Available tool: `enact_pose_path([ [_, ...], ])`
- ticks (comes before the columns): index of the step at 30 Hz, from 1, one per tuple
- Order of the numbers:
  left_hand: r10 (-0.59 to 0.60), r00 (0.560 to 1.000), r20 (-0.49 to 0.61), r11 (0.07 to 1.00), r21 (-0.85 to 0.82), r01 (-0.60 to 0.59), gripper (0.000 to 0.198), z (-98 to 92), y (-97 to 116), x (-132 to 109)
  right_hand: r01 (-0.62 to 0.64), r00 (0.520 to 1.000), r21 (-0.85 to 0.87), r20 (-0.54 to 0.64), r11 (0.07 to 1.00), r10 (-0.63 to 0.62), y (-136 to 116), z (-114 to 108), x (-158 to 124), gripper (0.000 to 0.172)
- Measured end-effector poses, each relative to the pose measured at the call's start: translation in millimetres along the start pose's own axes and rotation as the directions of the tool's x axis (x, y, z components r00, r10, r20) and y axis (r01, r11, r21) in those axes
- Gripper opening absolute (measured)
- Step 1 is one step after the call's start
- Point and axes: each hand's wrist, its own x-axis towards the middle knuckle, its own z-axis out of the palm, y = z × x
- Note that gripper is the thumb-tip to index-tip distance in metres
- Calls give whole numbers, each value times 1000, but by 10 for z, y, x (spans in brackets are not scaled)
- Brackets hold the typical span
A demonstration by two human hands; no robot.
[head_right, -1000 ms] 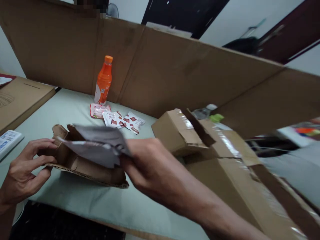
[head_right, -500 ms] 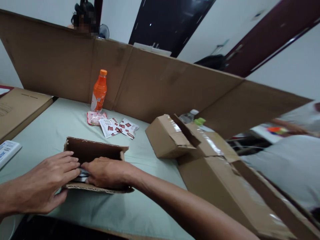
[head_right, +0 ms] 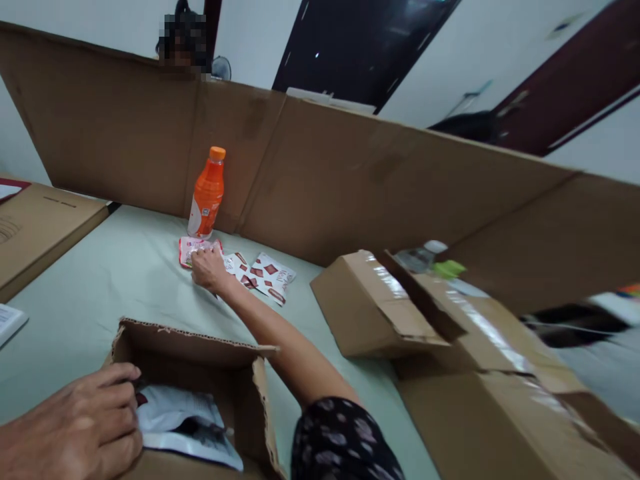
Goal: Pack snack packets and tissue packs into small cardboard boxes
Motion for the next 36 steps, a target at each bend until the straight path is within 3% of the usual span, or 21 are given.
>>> enact_pose_path([
  [2,33,999,-13,999,24,-32,8,30,-43,25,-4,1000,-4,-14,1000,3,-13,182,190,33],
  [4,41,999,-18,999,27,-41,10,39,-72,41,-12,999,17,-46,1000,13,17,224,287,31],
  [7,18,1000,24,999,-27,-18,14,1,-57,32,-55,989,88,-135,995,67,125,60,271,19],
  [10,-30,998,49,999,-37,32,18,-68,6,7,-110,952,192,-263,975,159,265,-266,27,34],
  [12,-45,997,56,999,-22,47,14,-107,39,5,-64,882,349,-418,935,217,356,-530,-276,40],
  [14,-35,997,71,999,-6,35,11,-131,55,19,119,736,556,-606,823,303,404,-817,-685,30],
  [18,-26,997,71,999,40,24,7,-144,67,50,236,594,544,-736,805,324,193,-1312,-1685,23],
  [20,-23,998,59,998,67,19,6,-132,68,46,243,610,513,-740,823,282,-33,-1412,-2131,20],
  [22,-8,999,43,995,101,4,6,-109,64,25,287,673,462,-721,839,166,-251,-1406,-2432,12],
  [24,0,1000,26,991,134,-3,8,-89,60,-11,336,756,387,-654,859,-1,-419,-1339,-2555,16],
  [26,-17,1000,-2,988,152,17,12,-90,69,-59,315,855,293,-501,903,-136,-539,-1244,-2520,20],
  [29,-85,995,-62,986,138,92,12,-135,117,-145,172,976,121,-154,978,-153,-690,-1071,-2288,15],
  [31,-124,986,-111,983,122,137,15,-163,152,-203,149,988,36,38,988,-150,-795,-961,-2111,10],
  [33,-127,979,-160,980,131,148,21,-160,161,-249,206,963,32,170,978,-208,-882,-887,-1989,11],
  [35,-100,976,-193,981,147,129,28,-130,134,-266,299,918,110,238,948,-318,-895,-873,-1964,13],
  [36,-89,976,-198,983,141,118,29,-112,110,-261,329,906,176,218,928,-362,-857,-892,-1987,14],
])
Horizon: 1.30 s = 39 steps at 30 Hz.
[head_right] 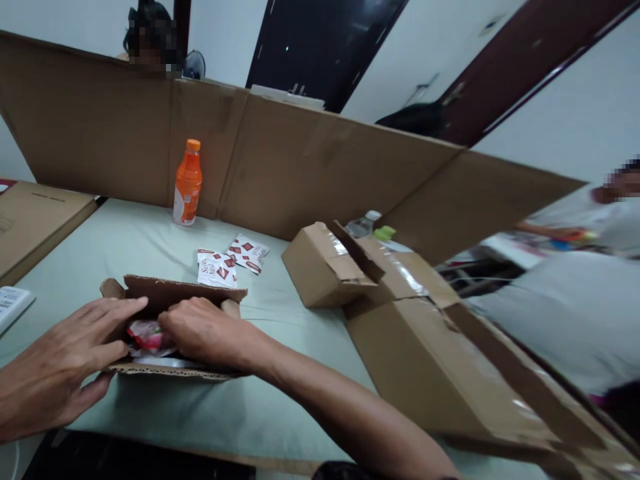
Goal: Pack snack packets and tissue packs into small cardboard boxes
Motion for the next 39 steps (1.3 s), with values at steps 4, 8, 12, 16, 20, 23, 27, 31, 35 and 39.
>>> enact_pose_path([
  [4,1,999,46,993,-121,4,16,54,-85,65,39,889,271,-449,962,91,398,-143,-327,23],
  [8,6,997,74,983,-185,8,14,43,-122,112,-336,765,233,-498,913,408,1163,-42,-266,30],
  [12,-14,998,63,975,-221,27,18,43,-112,99,-549,832,-110,-170,829,529,1676,514,284,63],
  [16,-56,998,27,966,-251,61,19,49,-81,81,-561,826,-154,-166,814,538,1812,915,623,50],
  [20,-57,998,15,974,-217,59,20,34,-74,77,-512,859,-174,-133,841,495,1901,931,524,48],
  [23,-21,1000,7,984,-176,22,22,17,-75,79,-487,874,-184,-111,854,474,1963,858,407,62],
  [27,-19,999,-33,993,-120,15,23,16,-61,69,-523,852,-196,-112,829,511,1987,773,479,67],
  [31,-58,996,-68,996,-75,53,27,73,-62,-11,-538,843,-206,-133,818,521,1948,739,638,43],
  [35,-85,991,-107,996,-41,81,30,158,-110,-131,-511,860,-217,-138,832,492,1983,707,604,39],
  [39,-70,993,-95,998,-15,68,42,214,-185,-244,-467,884,-245,-135,850,447,2149,579,530,38],
])
